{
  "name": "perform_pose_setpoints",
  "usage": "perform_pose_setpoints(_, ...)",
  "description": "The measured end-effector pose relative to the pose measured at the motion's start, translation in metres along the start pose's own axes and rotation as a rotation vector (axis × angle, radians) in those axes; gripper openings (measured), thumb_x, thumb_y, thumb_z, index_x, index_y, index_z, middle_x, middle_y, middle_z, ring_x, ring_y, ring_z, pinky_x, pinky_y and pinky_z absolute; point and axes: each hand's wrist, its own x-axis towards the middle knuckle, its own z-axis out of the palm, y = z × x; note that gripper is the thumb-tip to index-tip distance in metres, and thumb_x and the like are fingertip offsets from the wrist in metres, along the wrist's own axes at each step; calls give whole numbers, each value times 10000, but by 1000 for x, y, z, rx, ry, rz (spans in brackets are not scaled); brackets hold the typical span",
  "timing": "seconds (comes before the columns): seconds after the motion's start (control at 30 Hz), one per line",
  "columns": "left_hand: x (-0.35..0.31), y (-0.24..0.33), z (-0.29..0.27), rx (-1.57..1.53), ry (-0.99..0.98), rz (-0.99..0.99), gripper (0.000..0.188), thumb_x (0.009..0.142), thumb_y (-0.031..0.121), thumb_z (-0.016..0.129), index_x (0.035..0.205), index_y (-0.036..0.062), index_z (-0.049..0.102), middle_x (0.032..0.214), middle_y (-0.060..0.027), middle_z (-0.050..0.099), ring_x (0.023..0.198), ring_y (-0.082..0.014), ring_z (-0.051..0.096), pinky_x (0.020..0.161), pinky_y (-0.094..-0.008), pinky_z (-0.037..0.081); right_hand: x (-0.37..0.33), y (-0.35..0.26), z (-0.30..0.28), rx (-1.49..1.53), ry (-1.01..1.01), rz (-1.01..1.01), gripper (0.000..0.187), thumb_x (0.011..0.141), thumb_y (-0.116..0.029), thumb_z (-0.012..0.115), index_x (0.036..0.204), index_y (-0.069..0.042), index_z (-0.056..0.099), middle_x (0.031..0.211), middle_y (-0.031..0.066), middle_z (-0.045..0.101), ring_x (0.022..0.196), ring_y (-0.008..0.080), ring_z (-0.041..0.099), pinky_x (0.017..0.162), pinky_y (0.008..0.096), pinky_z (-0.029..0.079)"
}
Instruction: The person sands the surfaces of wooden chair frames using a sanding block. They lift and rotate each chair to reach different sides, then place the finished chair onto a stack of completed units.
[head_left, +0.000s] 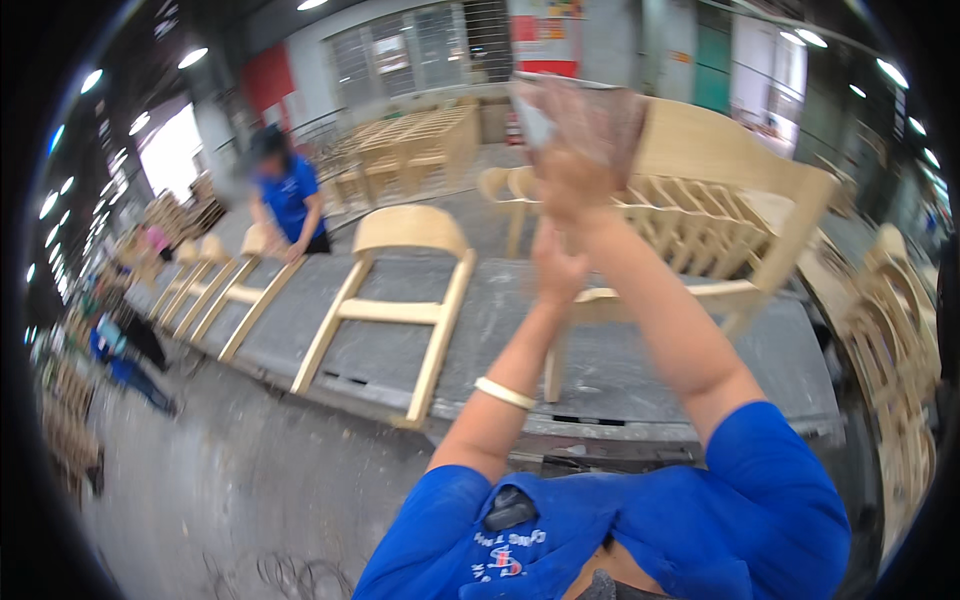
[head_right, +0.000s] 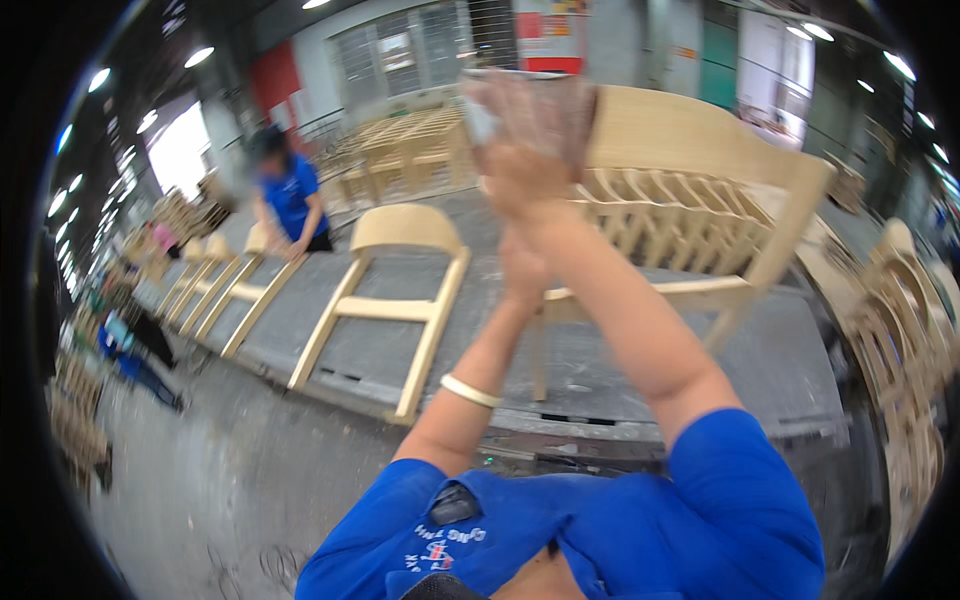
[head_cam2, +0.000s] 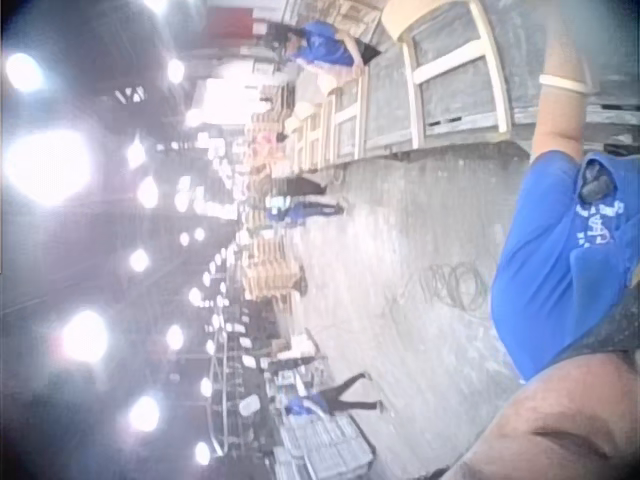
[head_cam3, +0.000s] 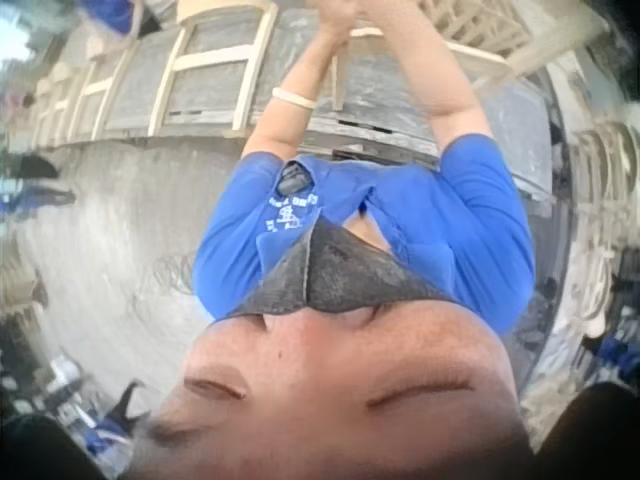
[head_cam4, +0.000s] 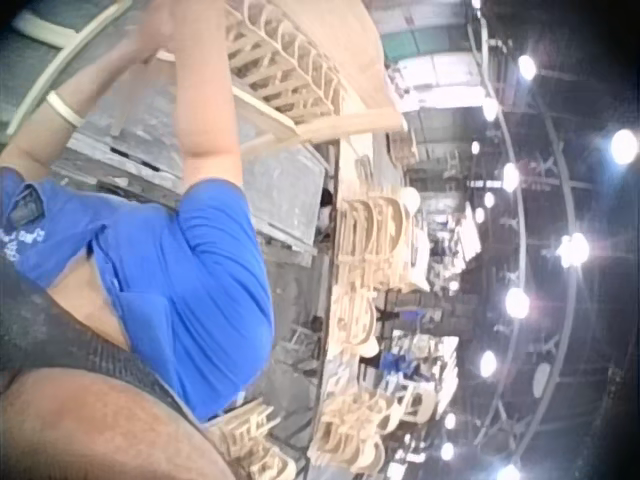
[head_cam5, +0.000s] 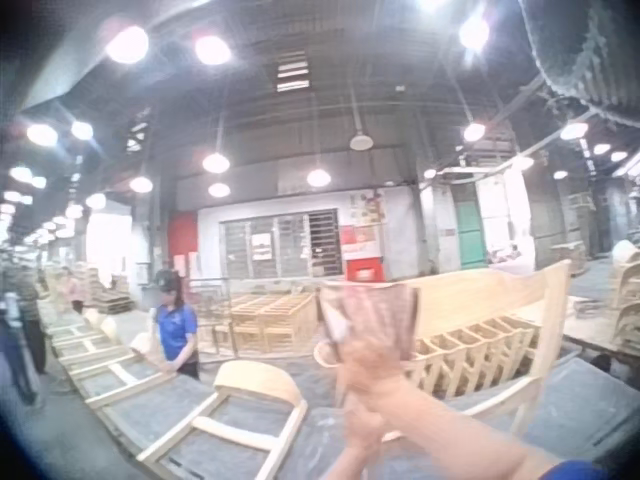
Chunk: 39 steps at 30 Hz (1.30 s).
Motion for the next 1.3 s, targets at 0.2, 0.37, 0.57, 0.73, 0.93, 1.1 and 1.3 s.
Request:
perform_pose_setpoints(0.2,-2,-9,6,228,124,-14,532,729,107,663,1202,-14,453,1083,-214,575,1031,-361,561,856,-416,451,37,-15,-44,175,-30,61,364,864,-226,539,1193,-72,575,1253,138,550,1183,329,488,972,434,374)
perform_pose_setpoints(0.37,6,-14,12,255,162,11,480,740,87,644,1171,-1,453,997,-213,586,945,-388,578,794,-424,469,72,14,-56,-42,-595,220,418,965,-349,387,969,-8,628,861,208,643,843,401,600,767,473,453)
perform_pose_setpoints(0.57,10,-14,12,242,144,-18,542,712,115,646,1187,-28,427,1009,-252,562,951,-432,538,813,-468,445,72,17,-46,-107,-567,99,394,955,-319,391,961,4,616,876,225,640,873,395,600,757,490,446)
perform_pose_setpoints(0.73,13,-22,13,213,92,-88,627,690,133,663,1225,-58,397,1020,-283,548,980,-441,523,847,-471,435,77,22,-43,-128,-638,233,364,946,-297,403,981,-4,616,895,234,637,877,393,603,741,471,454)
perform_pose_setpoints(0.93,11,-35,20,428,209,83,650,678,159,684,1230,-55,415,1029,-287,551,992,-430,531,862,-463,436,74,39,-32,202,-574,68,261,894,-163,434,1014,-21,618,905,215,646,897,398,603,787,450,460)
perform_pose_setpoints(1.1,13,-30,21,285,143,32,460,737,133,654,1144,-16,502,991,-211,612,931,-404,585,806,-427,467,74,64,-32,29,-659,64,378,956,-318,426,984,20,590,818,268,604,821,439,569,715,470,438)
perform_pose_setpoints(1.3,10,-9,18,321,164,62,415,751,123,650,1117,-7,505,955,-200,616,891,-371,601,767,-427,474,84,52,-47,239,-683,73,409,967,-331,424,991,53,562,780,279,567,740,442,505,676,449,417)
